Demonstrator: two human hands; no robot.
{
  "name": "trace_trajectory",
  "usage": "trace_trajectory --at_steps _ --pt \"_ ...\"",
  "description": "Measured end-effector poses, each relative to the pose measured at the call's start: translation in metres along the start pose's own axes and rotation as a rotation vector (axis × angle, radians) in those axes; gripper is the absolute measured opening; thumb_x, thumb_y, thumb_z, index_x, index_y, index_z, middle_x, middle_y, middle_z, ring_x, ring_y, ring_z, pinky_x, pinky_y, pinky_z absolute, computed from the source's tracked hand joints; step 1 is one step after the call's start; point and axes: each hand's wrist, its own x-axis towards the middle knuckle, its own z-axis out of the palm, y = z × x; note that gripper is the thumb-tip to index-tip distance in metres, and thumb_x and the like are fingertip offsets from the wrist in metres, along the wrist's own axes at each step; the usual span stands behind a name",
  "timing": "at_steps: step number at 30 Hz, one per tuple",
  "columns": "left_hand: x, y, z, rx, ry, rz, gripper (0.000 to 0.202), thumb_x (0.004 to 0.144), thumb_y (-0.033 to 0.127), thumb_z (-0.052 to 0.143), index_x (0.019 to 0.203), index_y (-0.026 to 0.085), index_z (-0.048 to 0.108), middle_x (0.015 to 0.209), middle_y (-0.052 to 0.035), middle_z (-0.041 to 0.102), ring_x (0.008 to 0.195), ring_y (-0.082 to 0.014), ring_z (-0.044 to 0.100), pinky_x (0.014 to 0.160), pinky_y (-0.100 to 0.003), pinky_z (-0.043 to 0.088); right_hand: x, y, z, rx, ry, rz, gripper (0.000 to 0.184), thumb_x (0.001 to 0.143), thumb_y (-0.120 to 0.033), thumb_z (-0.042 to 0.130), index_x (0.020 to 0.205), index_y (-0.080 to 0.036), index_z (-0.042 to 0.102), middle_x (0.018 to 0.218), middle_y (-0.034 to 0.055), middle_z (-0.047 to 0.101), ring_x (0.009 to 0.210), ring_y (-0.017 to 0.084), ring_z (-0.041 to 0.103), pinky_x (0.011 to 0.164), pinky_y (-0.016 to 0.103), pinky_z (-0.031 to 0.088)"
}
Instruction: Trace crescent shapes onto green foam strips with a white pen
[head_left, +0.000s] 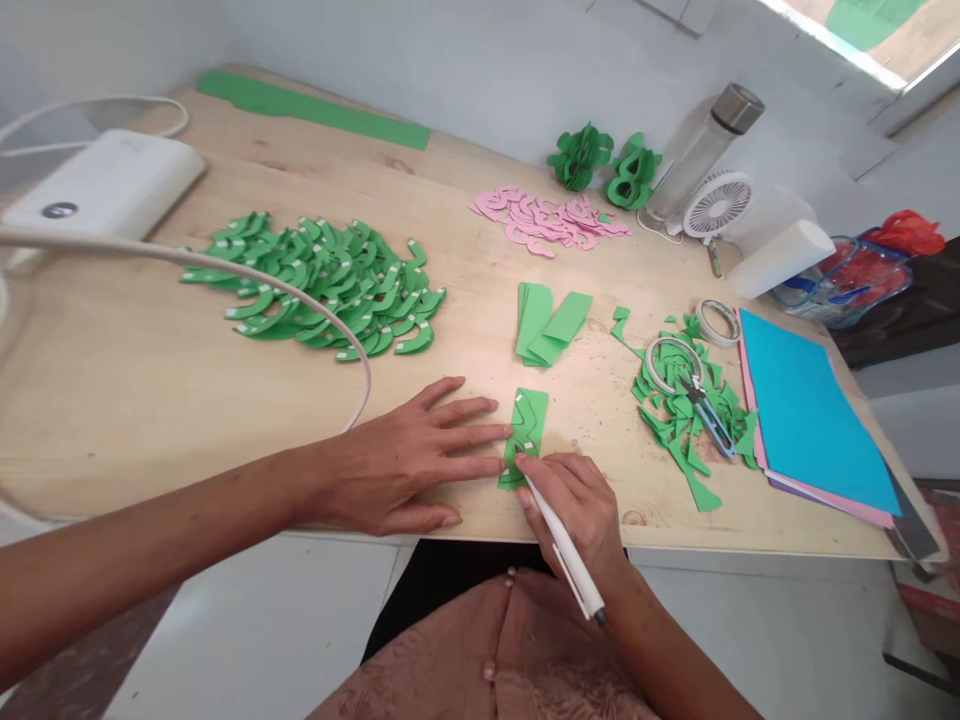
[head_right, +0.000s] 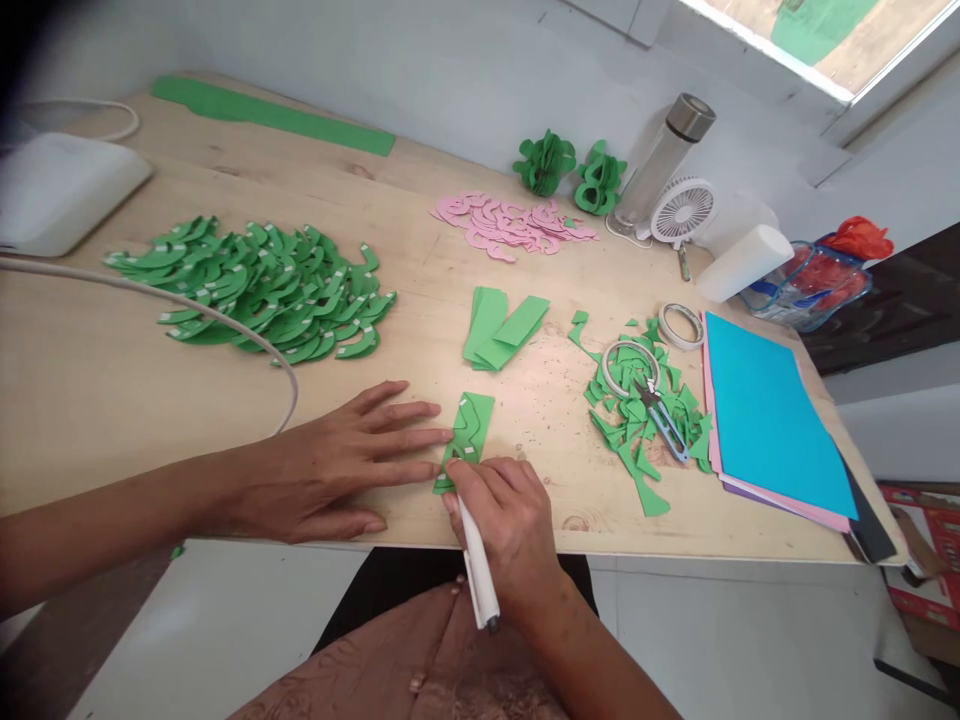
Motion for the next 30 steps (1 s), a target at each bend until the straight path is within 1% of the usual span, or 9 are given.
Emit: trace_trajectory --at_steps 5,9,13,19,25,28,30 --pt "0.002 0.003 -0.007 0.011 -0.056 -0.020 0.054 0.085 0.042 0.065 0.138 0.036 0.052 0.155 -0.0051 0.046 0.144 -0.0338 0.037 0.121 -0.057 0.014 -0.001 0.003 0.000 0.014 0.005 -0.027 0.026 0.097 -0.016 0.053 0.121 -0.016 0.064 0.093 0.0085 0.077 0.084 0.022 0.068 0.077 0.036 0.054" --pt "0.002 0.004 -0.008 0.014 -0.071 -0.015 0.053 0.086 0.043 0.064 0.138 0.038 0.052 0.156 -0.0054 0.044 0.146 -0.0341 0.035 0.121 -0.059 0.014 0.000 0.002 0.000 0.010 0.002 -0.025 0.025 0.097 -0.015 0.053 0.120 -0.016 0.064 0.093 0.0081 0.076 0.084 0.022 0.067 0.077 0.037 0.054" --pt "0.002 0.003 -0.008 0.007 -0.076 -0.025 0.052 0.087 0.043 0.063 0.138 0.038 0.052 0.157 -0.0061 0.043 0.146 -0.0339 0.034 0.120 -0.059 0.015 0.000 0.000 -0.001 0.014 0.002 -0.010 0.024 0.098 -0.016 0.052 0.119 -0.016 0.065 0.093 0.0077 0.077 0.085 0.022 0.067 0.077 0.037 0.054" --pt "0.003 0.004 -0.011 0.004 -0.081 -0.037 0.050 0.088 0.043 0.061 0.137 0.035 0.053 0.156 -0.0072 0.043 0.146 -0.0374 0.034 0.118 -0.061 0.019 0.000 0.000 -0.001 0.004 -0.003 -0.011 0.022 0.098 -0.016 0.052 0.117 -0.015 0.065 0.092 0.0089 0.076 0.084 0.022 0.067 0.077 0.037 0.054" --pt "0.004 0.005 -0.011 0.016 -0.060 -0.035 0.050 0.088 0.043 0.063 0.136 0.035 0.054 0.155 -0.0074 0.046 0.145 -0.0364 0.035 0.118 -0.059 0.020 0.000 -0.001 -0.001 0.015 0.000 0.006 0.024 0.098 -0.015 0.051 0.120 -0.017 0.063 0.092 0.0082 0.076 0.085 0.022 0.068 0.077 0.038 0.053" --pt "0.003 0.005 -0.009 0.014 -0.037 -0.030 0.050 0.088 0.043 0.062 0.136 0.035 0.054 0.154 -0.0075 0.046 0.145 -0.0368 0.036 0.118 -0.059 0.019 0.002 -0.001 -0.004 0.089 -0.008 0.041 0.024 0.098 -0.015 0.052 0.119 -0.017 0.064 0.096 0.0091 0.077 0.085 0.023 0.068 0.077 0.038 0.054" --pt "0.001 0.006 -0.008 0.011 -0.020 -0.033 0.049 0.089 0.045 0.062 0.136 0.035 0.054 0.155 -0.0071 0.045 0.145 -0.0362 0.035 0.118 -0.059 0.018 0.004 0.000 -0.007 0.196 -0.022 0.110 0.023 0.097 -0.016 0.053 0.117 -0.019 0.065 0.098 0.0084 0.076 0.086 0.022 0.069 0.077 0.037 0.054"
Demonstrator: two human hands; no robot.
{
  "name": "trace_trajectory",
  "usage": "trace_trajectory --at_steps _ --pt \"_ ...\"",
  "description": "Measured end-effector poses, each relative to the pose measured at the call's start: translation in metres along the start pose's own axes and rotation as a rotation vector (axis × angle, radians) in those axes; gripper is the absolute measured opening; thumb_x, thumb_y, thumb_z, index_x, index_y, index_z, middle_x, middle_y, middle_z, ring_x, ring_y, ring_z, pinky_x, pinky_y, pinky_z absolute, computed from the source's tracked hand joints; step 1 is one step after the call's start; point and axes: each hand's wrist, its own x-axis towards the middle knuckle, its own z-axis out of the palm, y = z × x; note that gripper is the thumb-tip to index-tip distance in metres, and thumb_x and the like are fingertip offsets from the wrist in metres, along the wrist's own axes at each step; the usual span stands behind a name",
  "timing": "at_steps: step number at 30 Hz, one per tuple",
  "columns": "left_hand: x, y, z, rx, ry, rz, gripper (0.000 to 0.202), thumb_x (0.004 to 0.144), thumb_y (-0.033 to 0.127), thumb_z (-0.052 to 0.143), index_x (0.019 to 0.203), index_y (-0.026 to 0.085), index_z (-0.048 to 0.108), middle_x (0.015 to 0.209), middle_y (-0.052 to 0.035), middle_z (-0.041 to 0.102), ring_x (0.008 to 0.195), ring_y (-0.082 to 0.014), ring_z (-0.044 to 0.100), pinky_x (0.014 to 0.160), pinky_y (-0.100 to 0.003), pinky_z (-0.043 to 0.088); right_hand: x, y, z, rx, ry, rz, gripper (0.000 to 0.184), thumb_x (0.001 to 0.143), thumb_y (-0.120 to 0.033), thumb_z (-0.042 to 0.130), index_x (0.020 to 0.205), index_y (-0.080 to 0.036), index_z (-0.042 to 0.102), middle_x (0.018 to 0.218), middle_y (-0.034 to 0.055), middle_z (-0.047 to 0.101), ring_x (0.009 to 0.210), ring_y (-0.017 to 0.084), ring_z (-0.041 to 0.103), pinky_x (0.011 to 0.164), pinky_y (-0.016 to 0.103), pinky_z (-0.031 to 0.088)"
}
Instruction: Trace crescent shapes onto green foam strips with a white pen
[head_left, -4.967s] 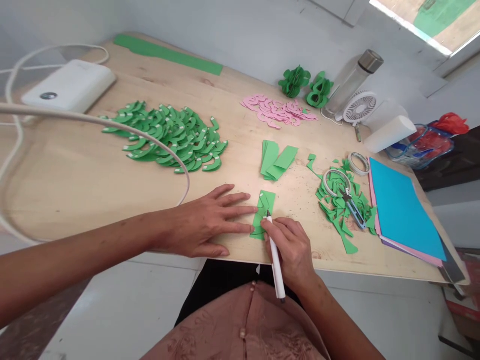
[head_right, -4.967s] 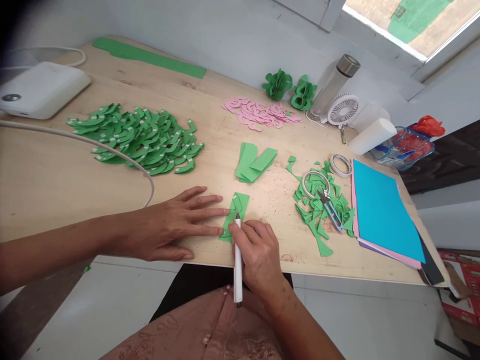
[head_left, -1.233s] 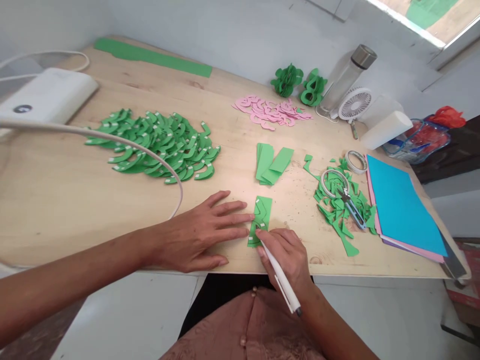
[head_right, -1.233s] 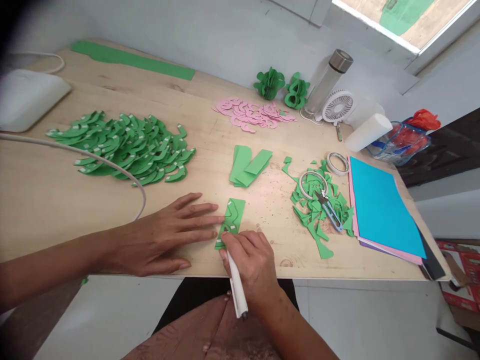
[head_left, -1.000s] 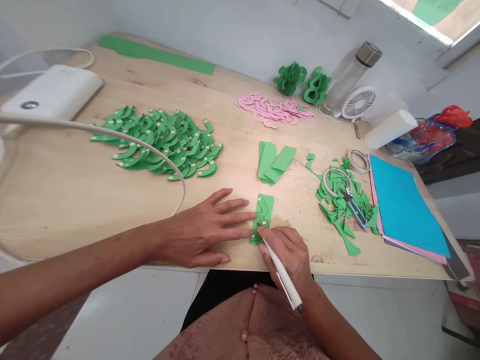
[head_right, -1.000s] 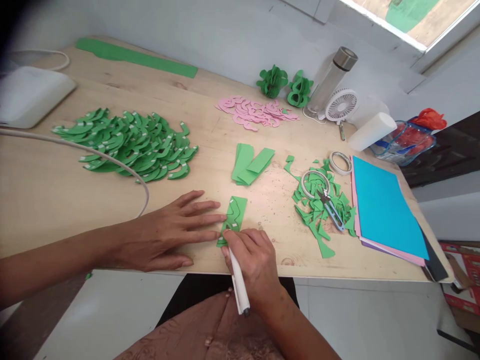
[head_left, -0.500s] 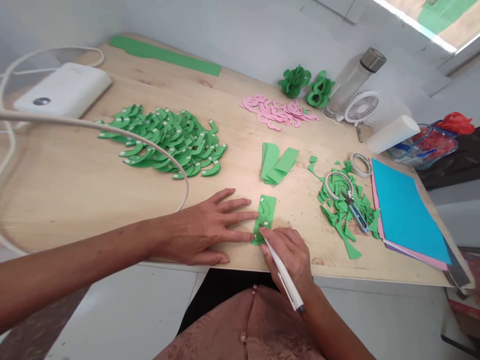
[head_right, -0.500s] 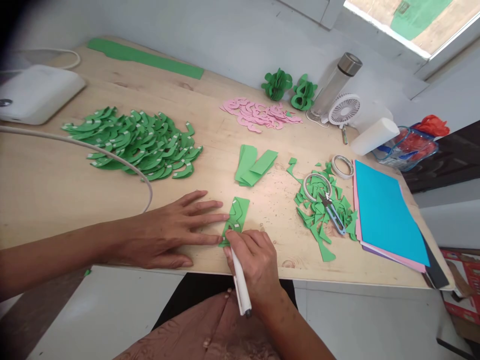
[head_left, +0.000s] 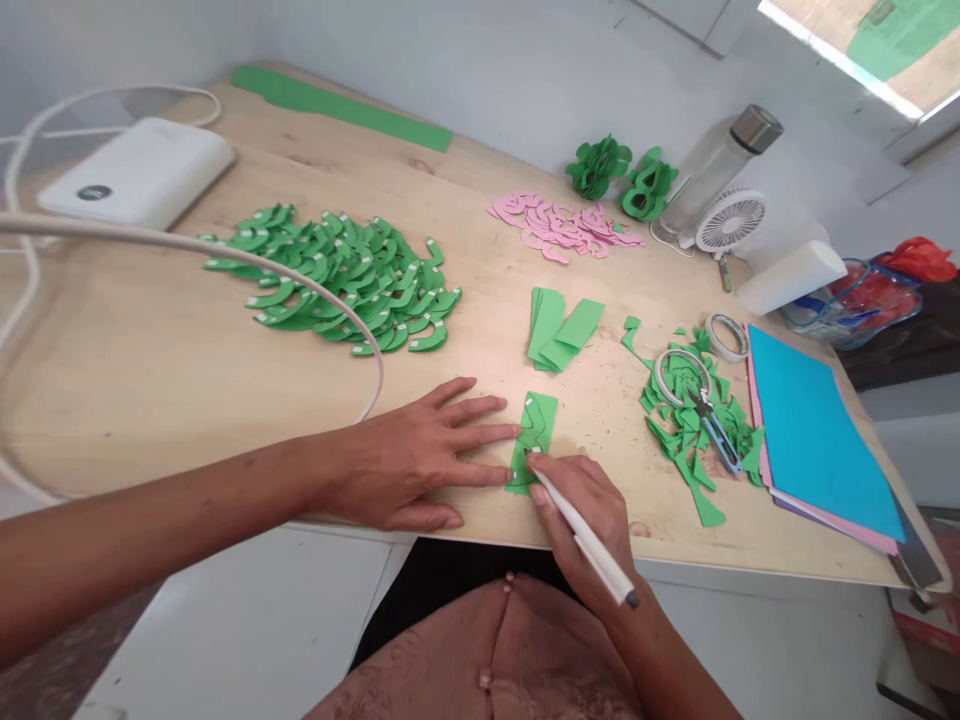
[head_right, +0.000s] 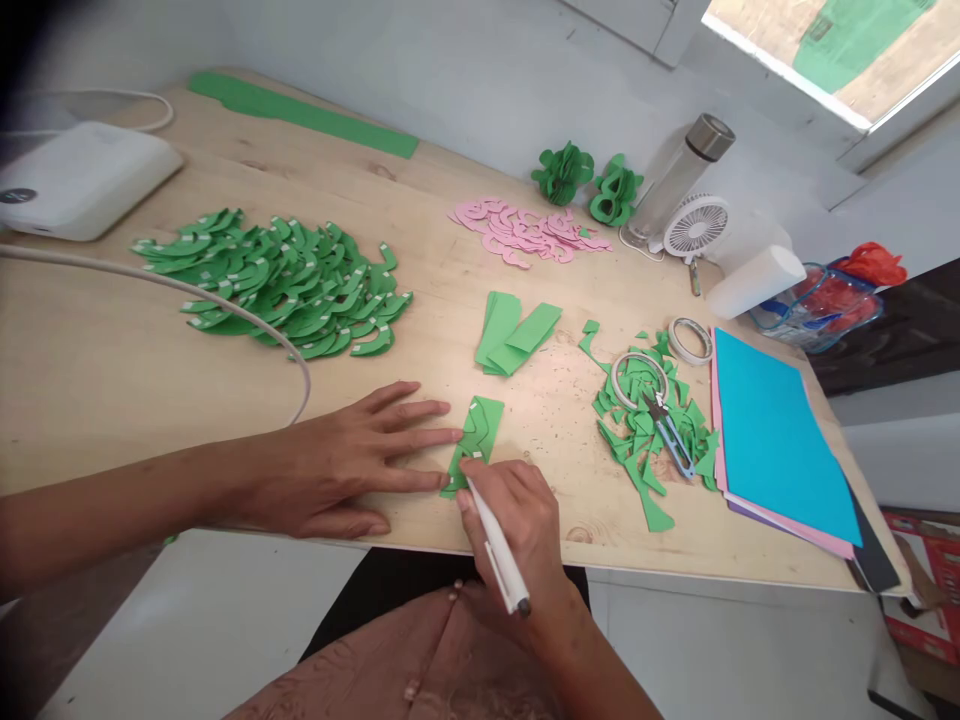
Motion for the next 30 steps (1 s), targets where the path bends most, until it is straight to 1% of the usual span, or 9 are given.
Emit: trace_trajectory --at_steps 3,5,7,9,12,15,21,30 --pt "-0.001 0.000 0.002 0.000 0.025 -0.001 0.050 0.088 0.046 0.063 0.136 0.035 0.054 0.156 -0.0066 0.044 0.146 -0.0352 0.034 0.119 -0.057 0.017 0.004 -0.001 -0.004 0.164 0.029 0.170 0.020 0.097 -0.018 0.055 0.112 -0.022 0.068 0.098 0.0056 0.076 0.087 0.019 0.070 0.077 0.032 0.055" --pt "-0.002 -0.001 0.003 0.004 0.039 0.006 0.050 0.088 0.046 0.064 0.136 0.035 0.054 0.156 -0.0066 0.044 0.146 -0.0350 0.034 0.119 -0.057 0.016 0.007 -0.001 -0.004 0.228 0.062 0.266 0.017 0.096 -0.020 0.057 0.108 -0.022 0.069 0.096 0.0040 0.076 0.088 0.017 0.070 0.078 0.029 0.055" --pt "-0.002 -0.002 0.005 0.007 0.050 0.015 0.050 0.088 0.047 0.062 0.136 0.035 0.054 0.156 -0.0063 0.044 0.146 -0.0350 0.035 0.120 -0.056 0.015 0.010 -0.001 -0.001 0.241 0.079 0.327 0.013 0.095 -0.021 0.058 0.102 -0.023 0.069 0.092 0.0026 0.075 0.085 0.016 0.070 0.076 0.028 0.055" --pt "-0.002 -0.004 0.006 0.012 0.058 0.022 0.049 0.089 0.048 0.060 0.136 0.035 0.054 0.156 -0.0059 0.044 0.146 -0.0346 0.034 0.120 -0.056 0.014 0.013 -0.001 0.002 0.216 0.083 0.365 0.009 0.093 -0.021 0.060 0.097 -0.022 0.068 0.087 0.0011 0.073 0.079 0.015 0.068 0.071 0.026 0.054" --pt "-0.003 -0.005 0.008 0.019 0.058 0.029 0.049 0.091 0.050 0.058 0.137 0.035 0.053 0.156 -0.0060 0.043 0.146 -0.0339 0.034 0.120 -0.056 0.013 0.015 -0.001 0.007 0.176 0.081 0.375 0.006 0.092 -0.020 0.061 0.093 -0.022 0.066 0.082 -0.0007 0.071 0.072 0.014 0.065 0.066 0.025 0.051" --pt "-0.003 -0.006 0.007 0.023 0.056 0.037 0.049 0.091 0.050 0.058 0.137 0.035 0.052 0.156 -0.0065 0.043 0.145 -0.0345 0.034 0.119 -0.057 0.013 0.015 -0.002 0.008 0.156 0.078 0.363 0.005 0.092 -0.020 0.061 0.091 -0.022 0.065 0.080 -0.0016 0.070 0.071 0.013 0.064 0.065 0.024 0.049" --pt "-0.003 -0.006 0.007 0.024 0.057 0.036 0.048 0.091 0.049 0.058 0.136 0.035 0.054 0.155 -0.0063 0.045 0.144 -0.0348 0.036 0.119 -0.057 0.017 0.016 -0.002 0.008 0.140 0.060 0.329 0.005 0.092 -0.020 0.061 0.092 -0.023 0.065 0.081 -0.0022 0.071 0.072 0.013 0.065 0.066 0.024 0.049" --pt "-0.003 -0.006 0.007 0.014 0.049 0.036 0.048 0.090 0.049 0.058 0.136 0.034 0.054 0.155 -0.0065 0.045 0.145 -0.0345 0.035 0.119 -0.058 0.015 0.016 -0.002 0.008 0.108 0.047 0.306 0.005 0.093 -0.021 0.060 0.094 -0.023 0.065 0.083 -0.0011 0.072 0.073 0.014 0.065 0.064 0.025 0.049"
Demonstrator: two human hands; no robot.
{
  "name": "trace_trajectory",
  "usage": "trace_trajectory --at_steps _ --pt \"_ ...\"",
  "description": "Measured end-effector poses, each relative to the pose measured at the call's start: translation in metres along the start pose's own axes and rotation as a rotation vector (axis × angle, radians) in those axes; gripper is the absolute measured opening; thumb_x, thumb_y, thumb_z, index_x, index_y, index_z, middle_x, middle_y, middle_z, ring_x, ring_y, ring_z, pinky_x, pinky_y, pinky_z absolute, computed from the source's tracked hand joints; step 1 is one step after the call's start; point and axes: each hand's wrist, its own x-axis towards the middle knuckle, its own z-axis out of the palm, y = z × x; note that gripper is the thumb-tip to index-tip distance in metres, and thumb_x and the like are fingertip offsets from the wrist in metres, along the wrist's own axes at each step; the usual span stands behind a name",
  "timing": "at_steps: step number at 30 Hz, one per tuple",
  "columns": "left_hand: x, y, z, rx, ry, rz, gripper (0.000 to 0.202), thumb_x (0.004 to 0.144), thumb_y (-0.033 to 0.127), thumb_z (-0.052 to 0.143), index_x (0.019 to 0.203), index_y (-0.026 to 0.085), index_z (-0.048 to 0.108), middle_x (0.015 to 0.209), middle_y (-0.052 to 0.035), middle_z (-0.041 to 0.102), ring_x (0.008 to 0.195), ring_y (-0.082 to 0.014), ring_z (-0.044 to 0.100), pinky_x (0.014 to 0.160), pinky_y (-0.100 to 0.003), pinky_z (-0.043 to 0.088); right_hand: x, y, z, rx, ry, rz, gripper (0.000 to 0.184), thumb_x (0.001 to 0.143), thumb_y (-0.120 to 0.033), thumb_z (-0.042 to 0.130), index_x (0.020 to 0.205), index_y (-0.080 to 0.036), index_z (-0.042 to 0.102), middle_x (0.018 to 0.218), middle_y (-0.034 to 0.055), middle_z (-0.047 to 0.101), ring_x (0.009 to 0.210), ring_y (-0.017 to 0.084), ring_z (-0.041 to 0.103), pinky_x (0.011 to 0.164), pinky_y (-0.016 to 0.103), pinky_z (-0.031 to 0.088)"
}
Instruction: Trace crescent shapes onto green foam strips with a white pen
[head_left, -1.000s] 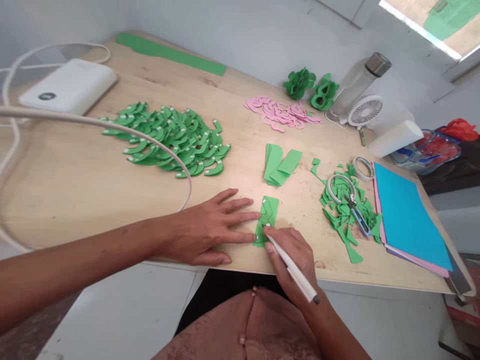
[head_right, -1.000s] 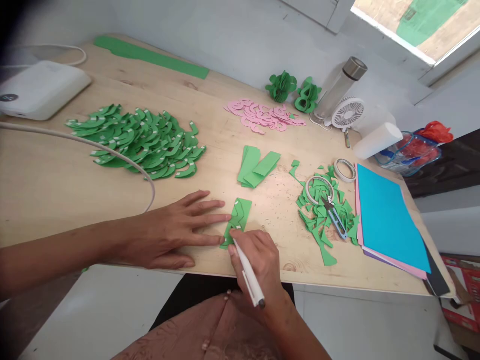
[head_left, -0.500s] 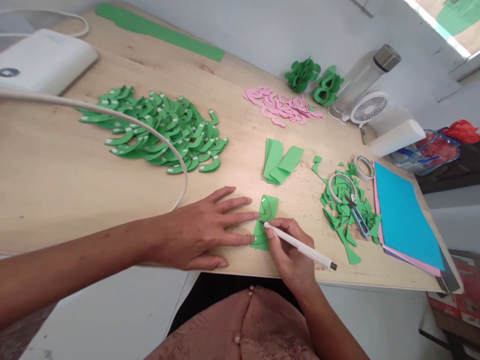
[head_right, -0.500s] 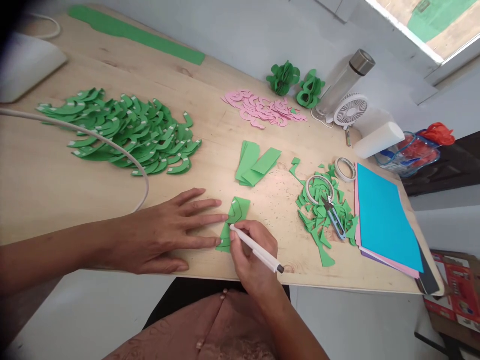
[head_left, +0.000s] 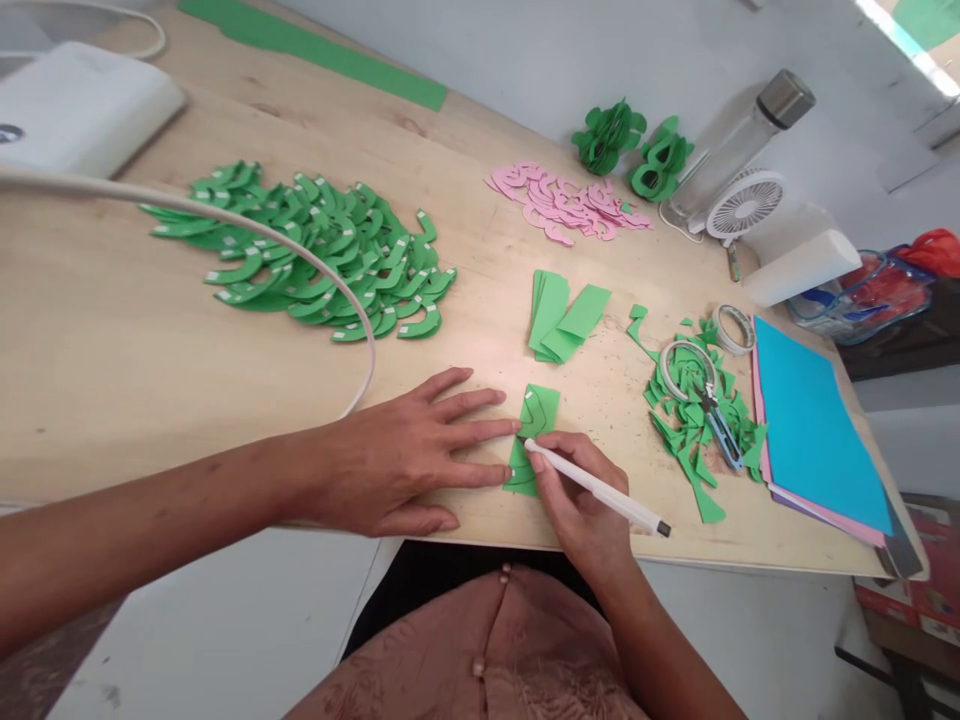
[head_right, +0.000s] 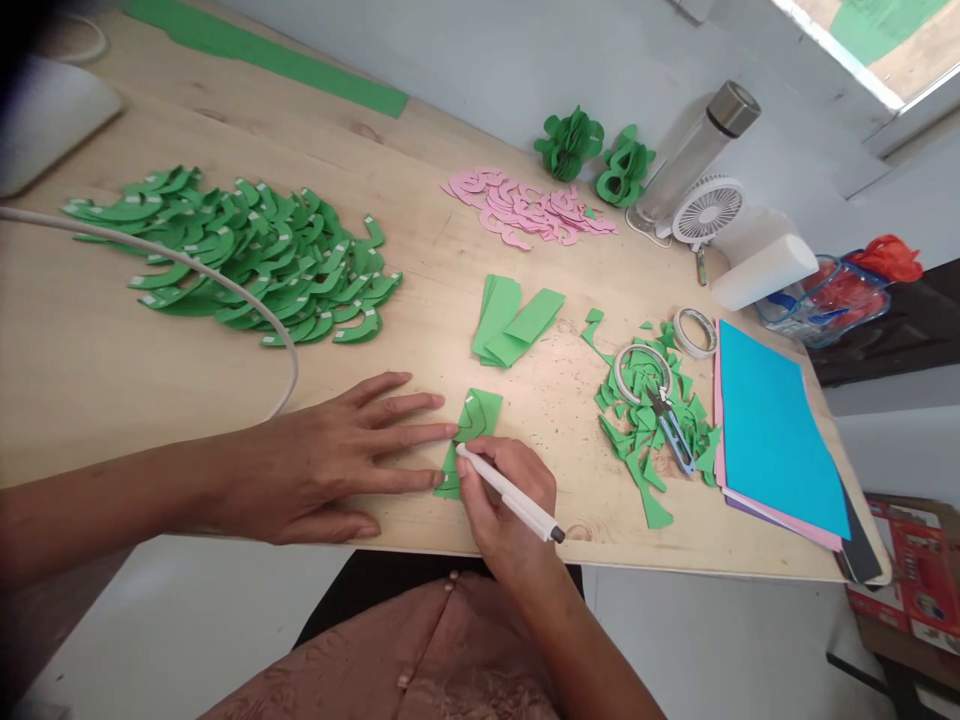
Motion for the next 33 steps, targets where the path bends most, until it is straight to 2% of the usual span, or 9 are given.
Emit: trace_trajectory --at_steps 12,33 --pt "-0.0002 0.0002 0.0014 -0.019 -0.006 -0.012 0.048 0.090 0.049 0.058 0.137 0.035 0.053 0.156 -0.0065 0.043 0.145 -0.0350 0.034 0.120 -0.058 0.014 -0.0004 0.0019 -0.0003 -0.049 -0.025 -0.045 0.009 0.095 -0.025 0.057 0.095 -0.023 0.066 0.085 0.0018 0.072 0.078 0.017 0.067 0.071 0.029 0.052" --pt "-0.0014 -0.0001 0.0017 -0.019 -0.010 -0.019 0.048 0.091 0.050 0.057 0.137 0.036 0.053 0.156 -0.0056 0.043 0.146 -0.0337 0.034 0.121 -0.057 0.013 -0.0036 -0.0003 -0.0018 -0.066 -0.011 -0.029 0.009 0.095 -0.024 0.056 0.096 -0.023 0.065 0.083 0.0026 0.071 0.077 0.017 0.067 0.071 0.030 0.054"
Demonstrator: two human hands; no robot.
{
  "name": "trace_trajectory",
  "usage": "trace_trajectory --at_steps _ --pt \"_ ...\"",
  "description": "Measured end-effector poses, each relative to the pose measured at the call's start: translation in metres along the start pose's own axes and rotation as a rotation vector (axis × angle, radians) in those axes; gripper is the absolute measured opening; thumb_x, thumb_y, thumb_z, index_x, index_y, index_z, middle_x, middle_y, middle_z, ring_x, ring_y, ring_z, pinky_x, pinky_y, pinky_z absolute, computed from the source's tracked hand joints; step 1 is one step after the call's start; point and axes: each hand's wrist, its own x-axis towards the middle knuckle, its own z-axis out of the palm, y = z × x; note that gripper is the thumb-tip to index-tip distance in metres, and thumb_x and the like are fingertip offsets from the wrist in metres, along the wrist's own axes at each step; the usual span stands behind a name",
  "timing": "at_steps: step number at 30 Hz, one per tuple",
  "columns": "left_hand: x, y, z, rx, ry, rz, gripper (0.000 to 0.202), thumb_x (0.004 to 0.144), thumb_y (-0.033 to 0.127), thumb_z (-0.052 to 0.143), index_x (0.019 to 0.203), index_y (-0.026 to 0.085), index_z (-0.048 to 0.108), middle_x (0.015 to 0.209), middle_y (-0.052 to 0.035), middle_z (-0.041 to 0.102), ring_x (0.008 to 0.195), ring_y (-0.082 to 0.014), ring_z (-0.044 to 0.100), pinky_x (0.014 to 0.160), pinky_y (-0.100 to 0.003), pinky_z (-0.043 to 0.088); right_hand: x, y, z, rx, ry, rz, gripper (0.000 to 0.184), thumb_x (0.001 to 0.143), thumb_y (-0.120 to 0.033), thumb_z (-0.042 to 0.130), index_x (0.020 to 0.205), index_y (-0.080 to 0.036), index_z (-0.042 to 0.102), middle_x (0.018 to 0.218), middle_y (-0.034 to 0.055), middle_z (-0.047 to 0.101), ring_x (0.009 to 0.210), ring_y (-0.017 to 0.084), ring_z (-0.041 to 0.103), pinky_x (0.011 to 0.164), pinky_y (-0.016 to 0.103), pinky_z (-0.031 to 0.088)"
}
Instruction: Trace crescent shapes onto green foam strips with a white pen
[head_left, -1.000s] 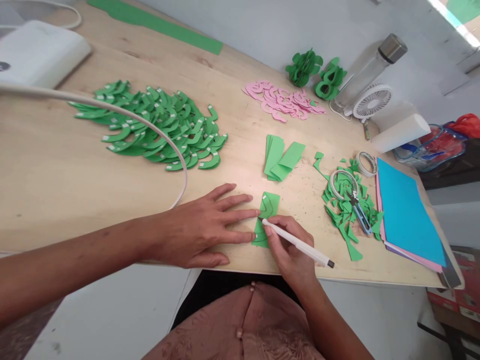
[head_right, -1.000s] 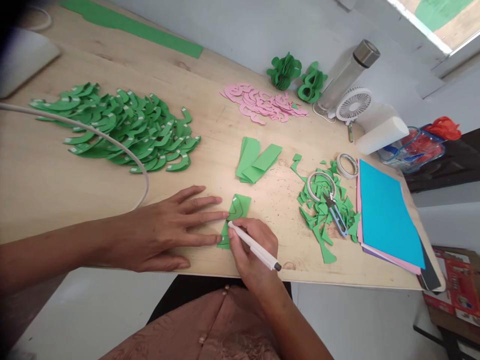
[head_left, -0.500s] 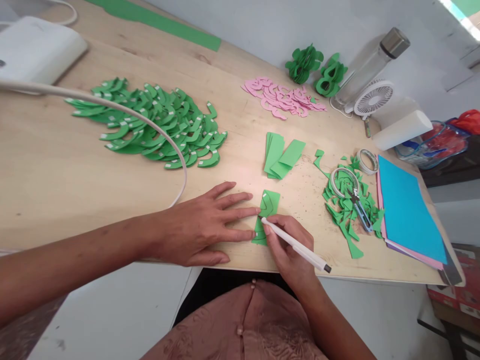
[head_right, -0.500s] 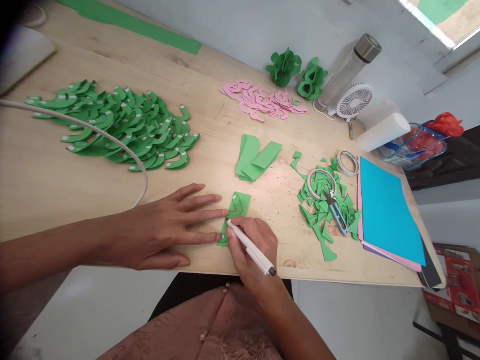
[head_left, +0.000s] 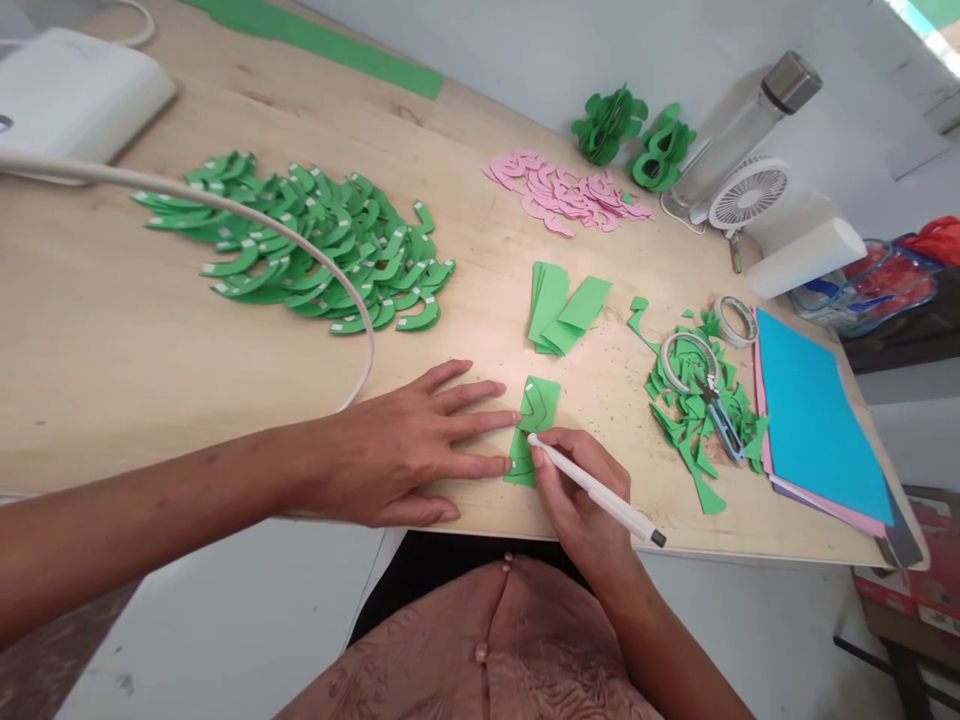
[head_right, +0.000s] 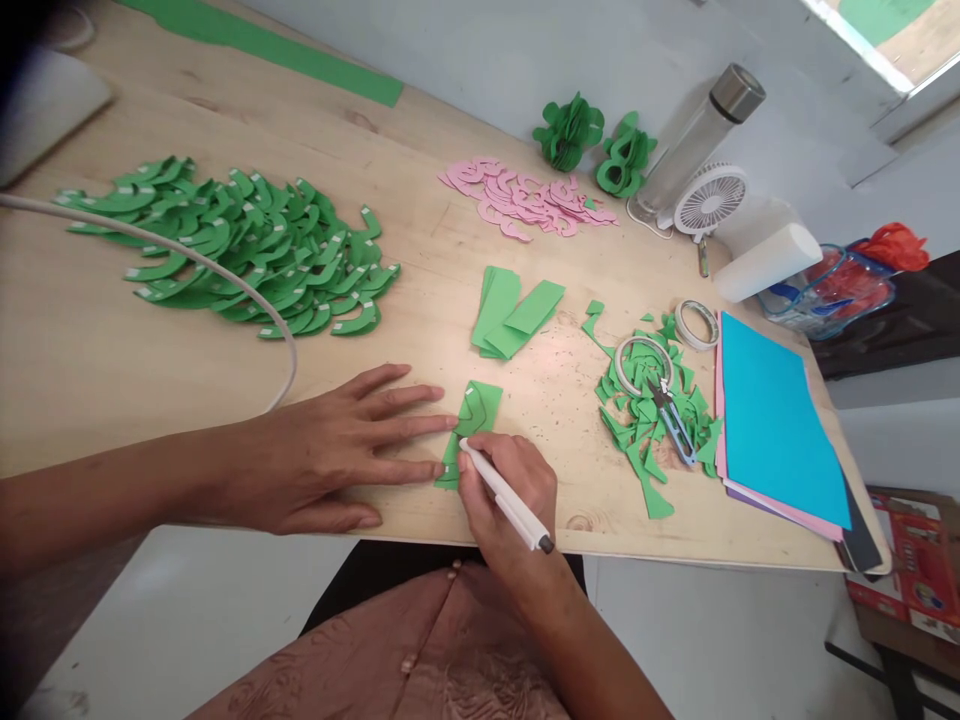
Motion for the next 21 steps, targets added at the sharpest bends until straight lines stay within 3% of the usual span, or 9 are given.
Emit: trace_trajectory --at_steps 21 --pt "0.0008 0.0010 -0.0002 -0.012 0.018 0.000 0.048 0.089 0.047 0.061 0.135 0.037 0.056 0.155 -0.0050 0.045 0.145 -0.0359 0.036 0.120 -0.059 0.016 -0.0061 -0.0044 -0.0030 -0.021 0.068 -0.005 0.009 0.094 -0.021 0.056 0.094 -0.021 0.065 0.079 0.0028 0.070 0.071 0.016 0.065 0.065 0.027 0.053"
